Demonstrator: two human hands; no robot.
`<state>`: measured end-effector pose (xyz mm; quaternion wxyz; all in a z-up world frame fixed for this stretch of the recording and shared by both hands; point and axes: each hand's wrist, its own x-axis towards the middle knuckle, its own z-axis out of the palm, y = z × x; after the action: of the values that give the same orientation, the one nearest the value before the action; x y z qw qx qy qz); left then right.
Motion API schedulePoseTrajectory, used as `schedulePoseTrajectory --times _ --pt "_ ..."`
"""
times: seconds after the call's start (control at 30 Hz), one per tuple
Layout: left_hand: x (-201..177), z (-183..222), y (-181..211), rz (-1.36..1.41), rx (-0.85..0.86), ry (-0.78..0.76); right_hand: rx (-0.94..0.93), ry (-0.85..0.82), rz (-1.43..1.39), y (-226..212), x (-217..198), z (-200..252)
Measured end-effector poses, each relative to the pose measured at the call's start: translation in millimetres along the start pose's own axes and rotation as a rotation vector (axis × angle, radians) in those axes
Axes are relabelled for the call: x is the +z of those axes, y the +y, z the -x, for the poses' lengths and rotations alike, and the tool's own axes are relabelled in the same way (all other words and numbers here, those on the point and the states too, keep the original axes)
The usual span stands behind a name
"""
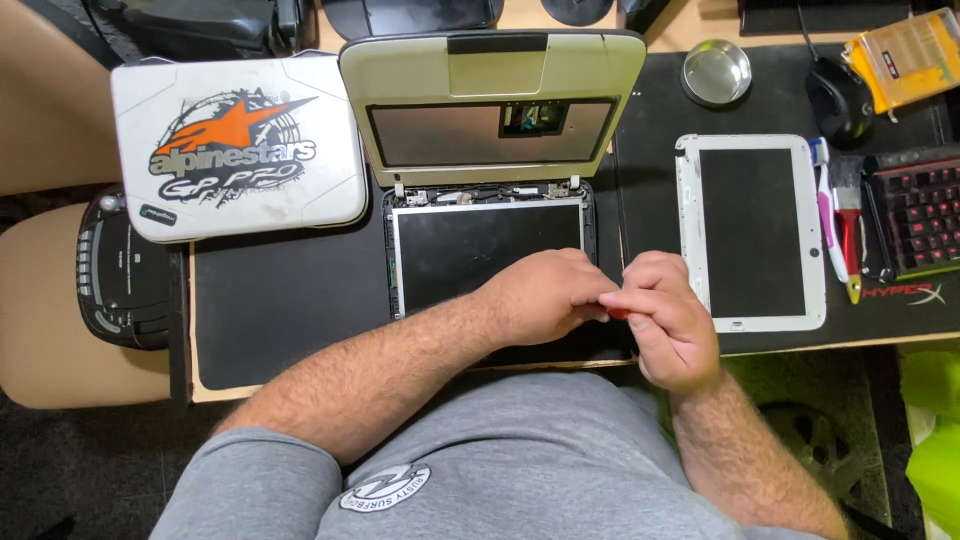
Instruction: Disassembling a portable electronic device to remove the screen and internal metal shielding using a screwdriver.
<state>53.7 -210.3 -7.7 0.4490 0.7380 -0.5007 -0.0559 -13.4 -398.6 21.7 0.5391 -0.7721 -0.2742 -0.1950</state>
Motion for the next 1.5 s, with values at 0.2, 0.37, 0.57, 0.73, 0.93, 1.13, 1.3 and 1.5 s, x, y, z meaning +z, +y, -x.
schedulePoseTrajectory --times 0.2,0.37,0.57,0.73,0.93,1.13,1.3,1.5 --pt "8.9 0.2 0.5 -0.065 -0.103 0.052 -0.056 0.099 0.058 -6.3 5.4 0.3" --pt "-2.9 -0.9 16.9 -0.088 -0.048 0.087 -0.015 0.132 0.041 -6.0 4.9 3.2" --pt "10.8 4.4 1.8 0.010 0.089 0.123 0.021 0.108 -0.050 -9.7 7.2 8.7" --pt "10.2 1.1 2.5 -0.039 0.025 0.123 0.024 0.159 -0.114 -6.2 8.0 6.4" --pt "6.5 1.5 11.2 -0.089 -0.026 0.150 -0.048 0.109 0.044 -6.2 3.4 5.3" --pt "6.8 4.1 8.0 0.048 0.081 0.118 -0.028 0.085 0.006 -18.5 4.6 -3.8" --pt "2.3 2.4 12.8 -0.061 -0.025 0.085 -0.033 0.140 -0.030 -10.0 7.6 -1.8" --pt "2.6 4.1 15.4 -0.124 -0.031 0.105 -0.082 0.122 0.086 -4.7 -2.4 5.4"
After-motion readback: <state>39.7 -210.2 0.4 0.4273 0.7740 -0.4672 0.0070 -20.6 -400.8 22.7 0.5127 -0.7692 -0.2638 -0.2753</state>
